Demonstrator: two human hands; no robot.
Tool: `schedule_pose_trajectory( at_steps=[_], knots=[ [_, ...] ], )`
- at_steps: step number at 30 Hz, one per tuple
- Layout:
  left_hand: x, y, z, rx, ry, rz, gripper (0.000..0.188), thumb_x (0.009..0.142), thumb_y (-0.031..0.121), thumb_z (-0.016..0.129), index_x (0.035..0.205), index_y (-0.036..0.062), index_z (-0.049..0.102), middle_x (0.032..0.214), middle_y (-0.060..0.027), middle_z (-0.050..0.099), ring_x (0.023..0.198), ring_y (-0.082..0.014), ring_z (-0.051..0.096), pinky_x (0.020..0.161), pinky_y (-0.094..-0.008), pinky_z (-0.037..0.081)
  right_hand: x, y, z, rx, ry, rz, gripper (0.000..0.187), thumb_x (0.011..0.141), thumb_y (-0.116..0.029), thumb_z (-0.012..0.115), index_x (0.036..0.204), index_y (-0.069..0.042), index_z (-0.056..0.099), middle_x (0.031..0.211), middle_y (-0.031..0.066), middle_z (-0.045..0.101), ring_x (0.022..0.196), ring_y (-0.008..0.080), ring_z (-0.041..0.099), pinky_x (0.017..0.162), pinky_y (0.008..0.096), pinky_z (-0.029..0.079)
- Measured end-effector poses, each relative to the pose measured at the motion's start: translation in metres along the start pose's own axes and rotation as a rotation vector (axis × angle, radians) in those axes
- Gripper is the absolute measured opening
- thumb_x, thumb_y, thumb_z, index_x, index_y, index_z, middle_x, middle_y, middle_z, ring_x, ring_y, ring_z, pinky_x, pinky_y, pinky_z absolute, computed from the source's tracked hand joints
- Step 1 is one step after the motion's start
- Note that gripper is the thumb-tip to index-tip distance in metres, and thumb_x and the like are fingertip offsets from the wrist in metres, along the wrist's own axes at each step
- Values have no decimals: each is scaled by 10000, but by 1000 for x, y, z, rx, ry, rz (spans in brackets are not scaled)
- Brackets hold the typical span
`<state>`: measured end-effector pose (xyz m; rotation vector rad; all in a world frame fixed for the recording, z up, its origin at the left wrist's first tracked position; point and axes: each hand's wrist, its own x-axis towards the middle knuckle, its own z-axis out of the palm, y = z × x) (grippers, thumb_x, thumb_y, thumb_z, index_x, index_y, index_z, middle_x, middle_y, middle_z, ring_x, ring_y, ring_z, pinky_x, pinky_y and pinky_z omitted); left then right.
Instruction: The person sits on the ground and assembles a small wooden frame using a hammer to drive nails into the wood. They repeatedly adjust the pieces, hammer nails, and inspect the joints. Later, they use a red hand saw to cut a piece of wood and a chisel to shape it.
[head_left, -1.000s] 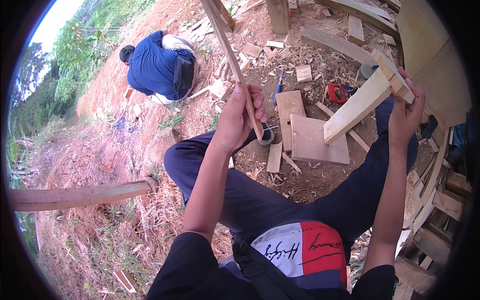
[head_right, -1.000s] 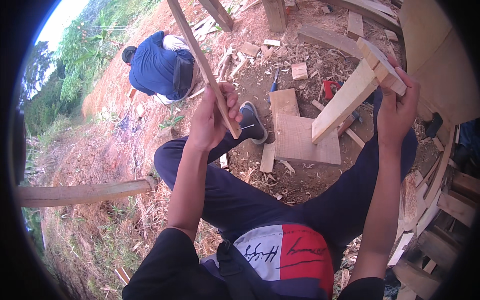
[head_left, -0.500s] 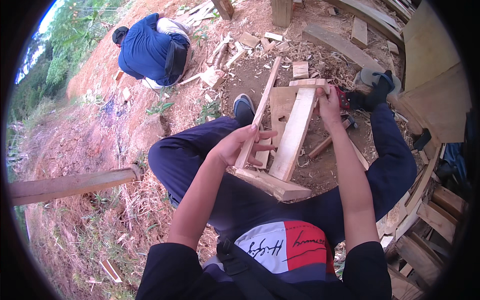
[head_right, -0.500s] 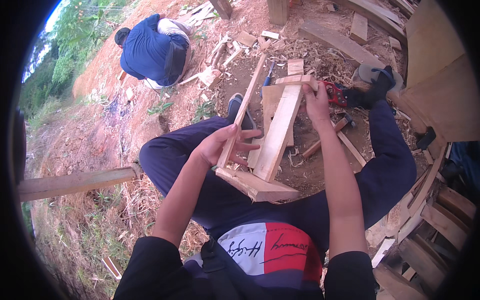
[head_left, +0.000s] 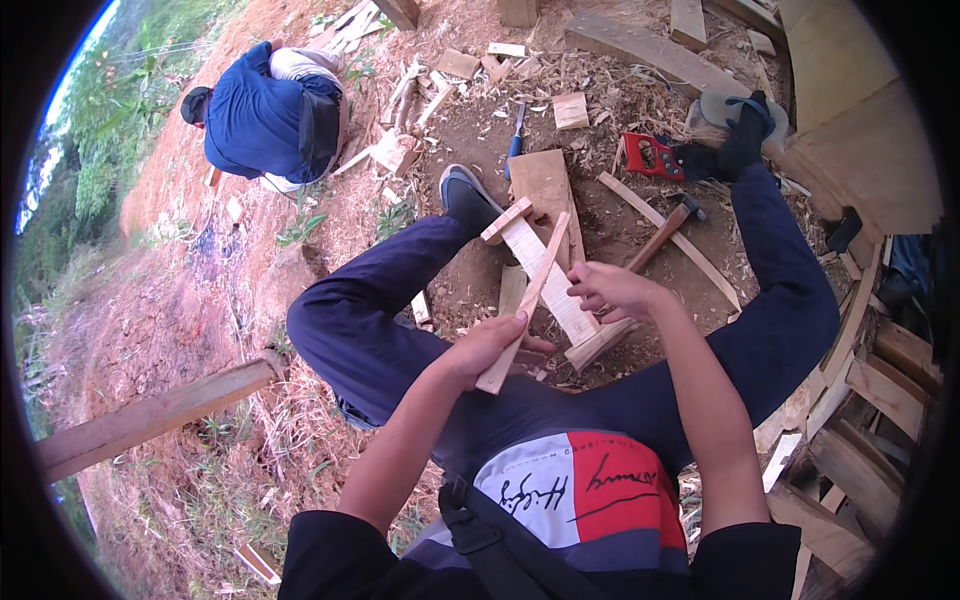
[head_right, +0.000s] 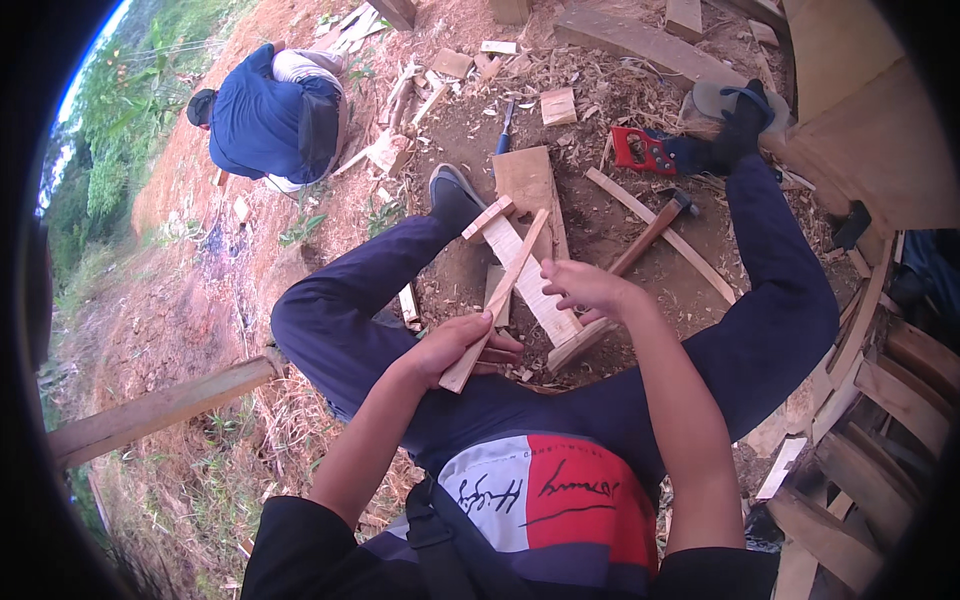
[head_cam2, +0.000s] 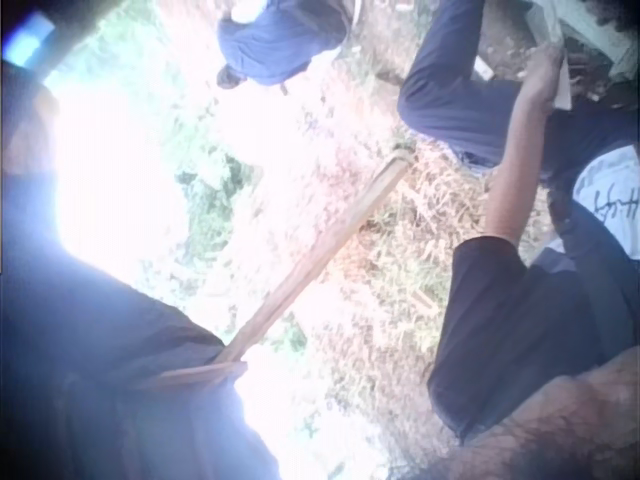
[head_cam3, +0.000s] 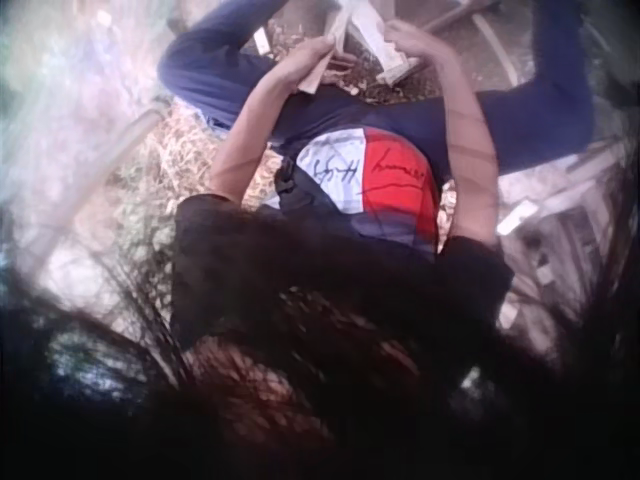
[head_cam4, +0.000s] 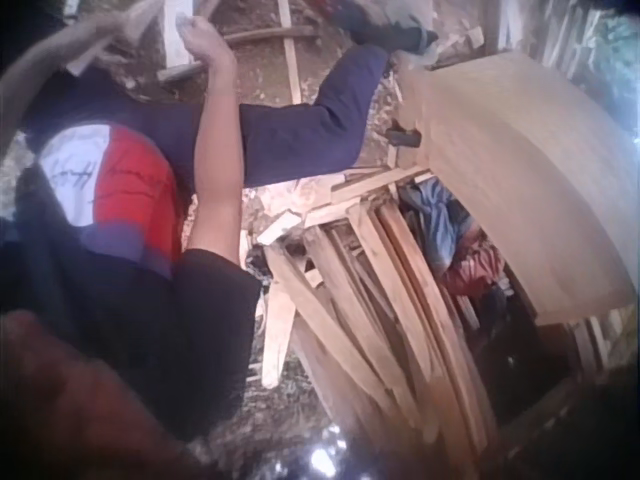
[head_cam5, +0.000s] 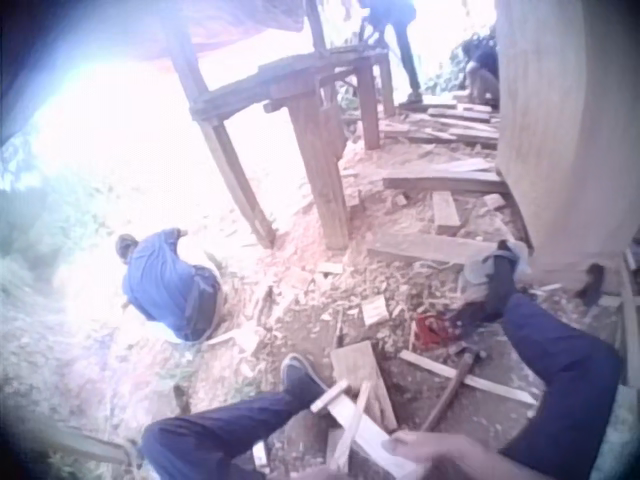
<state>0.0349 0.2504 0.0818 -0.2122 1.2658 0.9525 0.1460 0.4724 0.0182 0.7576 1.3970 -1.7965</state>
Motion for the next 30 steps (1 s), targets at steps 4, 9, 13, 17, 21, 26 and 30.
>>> schedule_pose_trajectory(
  at_steps=[4,9,13,17,21,26,30],
  knots=[
    [8,0,-17,-207,291,204,419,1021,387,309,1169,31,473,1018,-132,655,894,-177,622,680,-295,529,-17,13,30,-885,96,-28,740,820,-625,573,1351,-125,445,1343,152,485,1242,295,467,1042,505,331],
    [14,-1,-36,-304,405,472,321,1007,345,421,1084,52,527,905,-84,632,752,-140,583,667,-289,509,-43,47,33,-1501,162,-374,594,786,-299,688,1327,-176,474,1085,113,622,1061,276,585,965,455,377],
    [14,-10,-41,-338,287,568,260,989,287,487,1122,65,518,884,-63,622,752,-143,596,675,-290,514,-41,45,29,-1453,244,-322,507,760,-87,646,1244,-159,513,924,85,647,940,264,622,853,440,408],
    [-2,8,-20,-367,196,611,265,987,250,491,1187,76,497,909,-63,619,751,-162,626,679,-294,533,-44,60,33,-1311,403,-604,320,734,-45,649,1036,-88,553,817,97,627,856,286,620,787,423,423],
    [-4,19,-15,-378,95,642,299,988,290,489,1205,86,510,916,-48,609,789,-144,622,711,-293,529,-59,45,57,-989,521,-783,241,710,-39,666,917,-53,543,813,119,612,846,316,601,762,418,434],
    [32,43,1,-328,-33,575,297,1004,290,453,1183,72,545,900,-13,602,775,-104,617,689,-272,533,-29,54,48,-1007,584,-648,259,728,-82,703,935,-45,550,857,140,622,886,332,600,773,444,452],
    [63,48,6,-240,-187,452,287,994,228,479,1211,44,516,939,-32,603,797,-120,625,722,-274,543,-21,50,36,-977,495,-469,287,741,-99,711,987,-32,579,930,177,631,967,354,594,818,450,465]
  ],
)
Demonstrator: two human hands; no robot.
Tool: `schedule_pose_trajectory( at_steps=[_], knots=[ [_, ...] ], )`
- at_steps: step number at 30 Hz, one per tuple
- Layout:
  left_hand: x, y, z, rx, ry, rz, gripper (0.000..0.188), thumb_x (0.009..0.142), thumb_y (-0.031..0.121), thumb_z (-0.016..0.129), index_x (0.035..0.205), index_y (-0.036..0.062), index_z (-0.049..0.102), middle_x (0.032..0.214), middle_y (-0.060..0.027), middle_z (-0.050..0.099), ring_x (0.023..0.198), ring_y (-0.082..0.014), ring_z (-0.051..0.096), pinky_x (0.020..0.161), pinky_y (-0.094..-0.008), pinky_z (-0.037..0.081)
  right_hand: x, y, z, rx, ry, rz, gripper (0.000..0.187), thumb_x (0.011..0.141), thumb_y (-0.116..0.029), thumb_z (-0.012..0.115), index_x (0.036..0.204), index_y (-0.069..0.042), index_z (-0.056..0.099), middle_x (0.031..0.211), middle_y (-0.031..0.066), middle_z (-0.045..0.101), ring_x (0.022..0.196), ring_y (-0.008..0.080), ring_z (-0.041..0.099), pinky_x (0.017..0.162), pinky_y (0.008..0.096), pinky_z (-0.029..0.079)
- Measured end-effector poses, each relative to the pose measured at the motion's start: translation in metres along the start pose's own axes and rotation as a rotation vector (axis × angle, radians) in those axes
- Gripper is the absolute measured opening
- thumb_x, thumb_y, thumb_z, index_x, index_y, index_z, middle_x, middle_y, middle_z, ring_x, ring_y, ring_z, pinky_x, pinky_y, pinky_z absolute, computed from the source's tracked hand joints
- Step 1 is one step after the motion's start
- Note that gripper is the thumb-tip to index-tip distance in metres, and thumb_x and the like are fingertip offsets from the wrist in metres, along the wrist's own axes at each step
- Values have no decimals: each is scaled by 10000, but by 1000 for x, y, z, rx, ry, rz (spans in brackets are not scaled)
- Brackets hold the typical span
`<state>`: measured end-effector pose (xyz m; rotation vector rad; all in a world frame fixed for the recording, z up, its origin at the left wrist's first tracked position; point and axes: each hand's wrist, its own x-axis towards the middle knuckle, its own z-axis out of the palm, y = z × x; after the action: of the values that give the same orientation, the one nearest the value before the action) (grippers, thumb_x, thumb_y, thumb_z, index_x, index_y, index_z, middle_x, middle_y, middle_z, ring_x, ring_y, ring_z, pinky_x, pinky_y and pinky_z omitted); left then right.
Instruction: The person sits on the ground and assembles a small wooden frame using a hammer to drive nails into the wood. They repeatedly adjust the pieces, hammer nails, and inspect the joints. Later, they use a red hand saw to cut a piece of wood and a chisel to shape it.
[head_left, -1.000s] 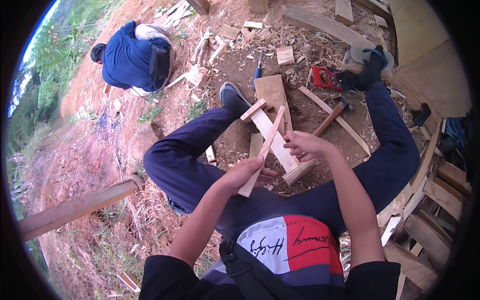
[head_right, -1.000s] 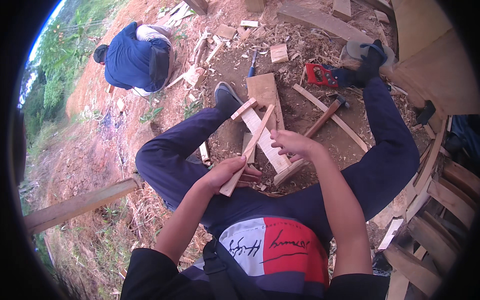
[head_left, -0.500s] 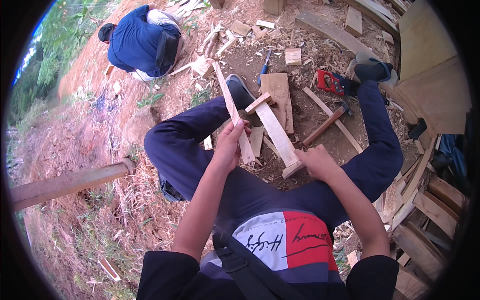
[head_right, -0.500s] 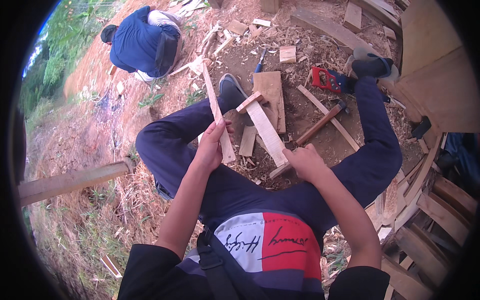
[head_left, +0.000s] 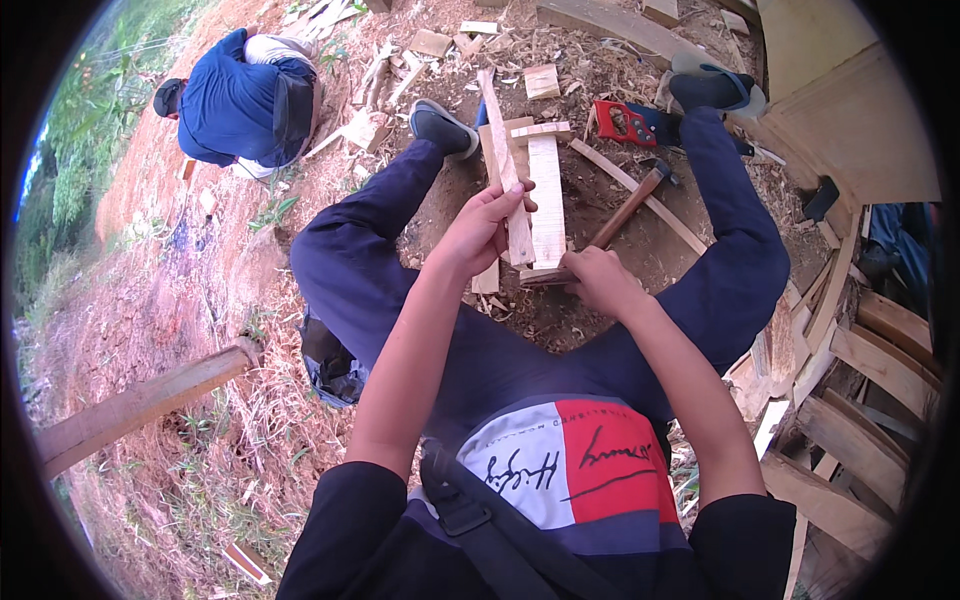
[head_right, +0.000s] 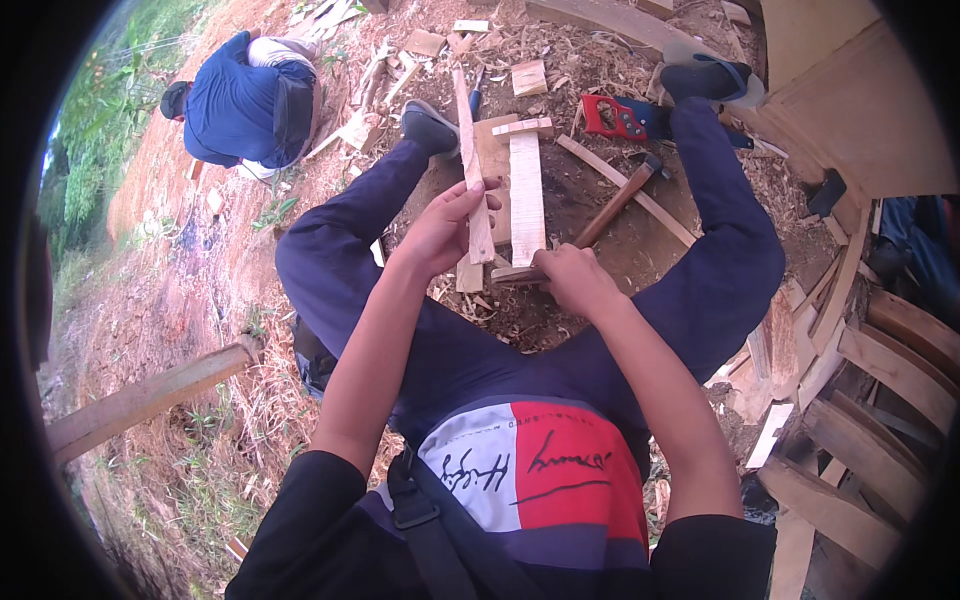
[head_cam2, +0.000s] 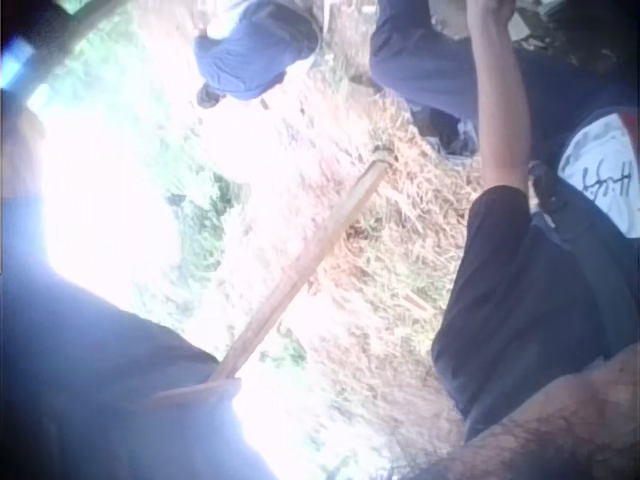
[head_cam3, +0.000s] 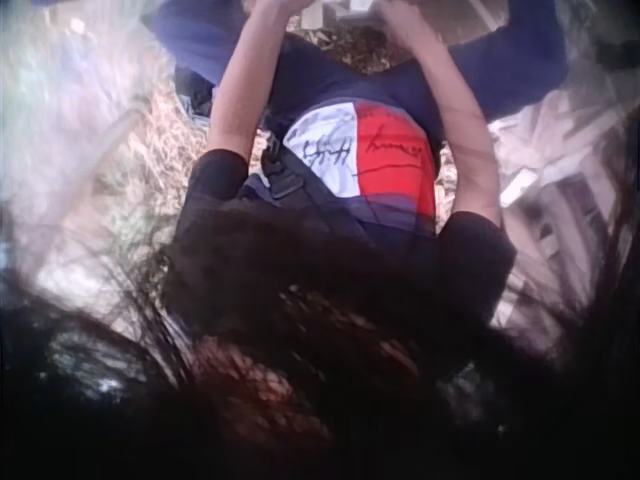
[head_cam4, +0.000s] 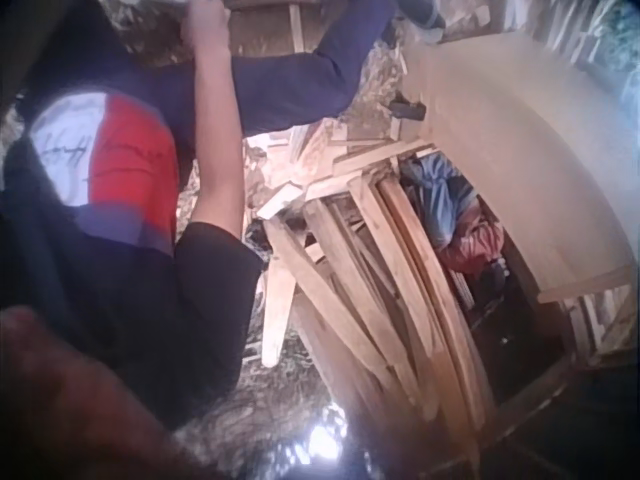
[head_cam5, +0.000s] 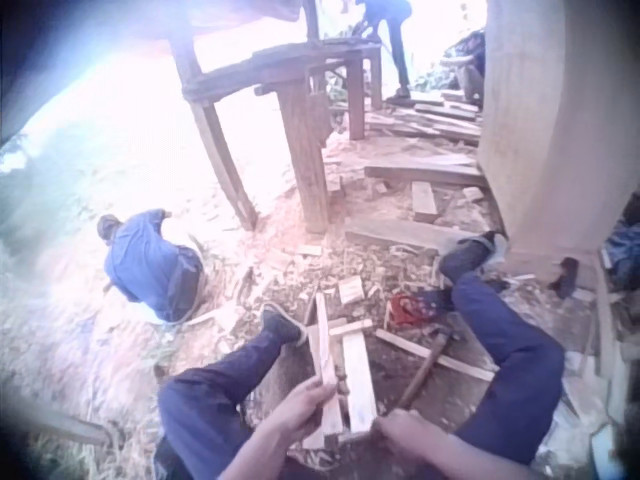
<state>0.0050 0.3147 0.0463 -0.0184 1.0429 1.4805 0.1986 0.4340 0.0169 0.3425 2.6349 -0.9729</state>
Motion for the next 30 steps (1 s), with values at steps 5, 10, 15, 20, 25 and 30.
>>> schedule_pose_trajectory(
  at_steps=[5,10,15,20,25,30],
  knots=[
    [28,-24,-5,69,-52,-152,326,952,143,555,1243,17,482,946,-50,611,851,-148,635,766,-283,540,-4,29,5,363,-1,70,341,764,-128,666,1084,-29,598,983,166,634,982,287,607,860,402,474],
    [46,-28,10,105,26,-191,245,933,175,601,1133,39,562,941,-52,641,882,-157,638,788,-316,527,25,68,-6,1103,60,542,330,795,-189,596,1078,-20,601,1003,102,629,965,185,591,860,329,463],
    [58,-25,15,360,66,-327,255,905,235,649,1076,52,599,961,-45,663,890,-149,644,792,-343,531,71,158,11,631,430,908,350,826,-279,581,1081,-39,576,1038,96,640,1011,271,605,881,407,456],
    [70,-29,14,388,32,-451,233,901,240,654,1012,37,625,927,-52,680,839,-119,656,753,-287,547,114,189,12,399,481,1136,588,821,-355,583,1227,41,426,1171,259,537,1080,374,568,922,431,451],
    [63,-34,6,328,127,-467,248,900,219,651,1047,26,605,933,-65,672,846,-137,654,742,-305,547,134,181,-5,178,539,1275,773,806,-411,649,1288,71,284,1263,273,426,1092,390,532,953,460,429],
    [56,-30,5,336,115,-405,249,906,199,638,1076,25,585,947,-65,665,870,-152,650,754,-326,545,122,245,24,276,545,1373,667,771,-360,687,1215,44,396,1146,236,537,1022,378,572,940,443,453]
  ],
)
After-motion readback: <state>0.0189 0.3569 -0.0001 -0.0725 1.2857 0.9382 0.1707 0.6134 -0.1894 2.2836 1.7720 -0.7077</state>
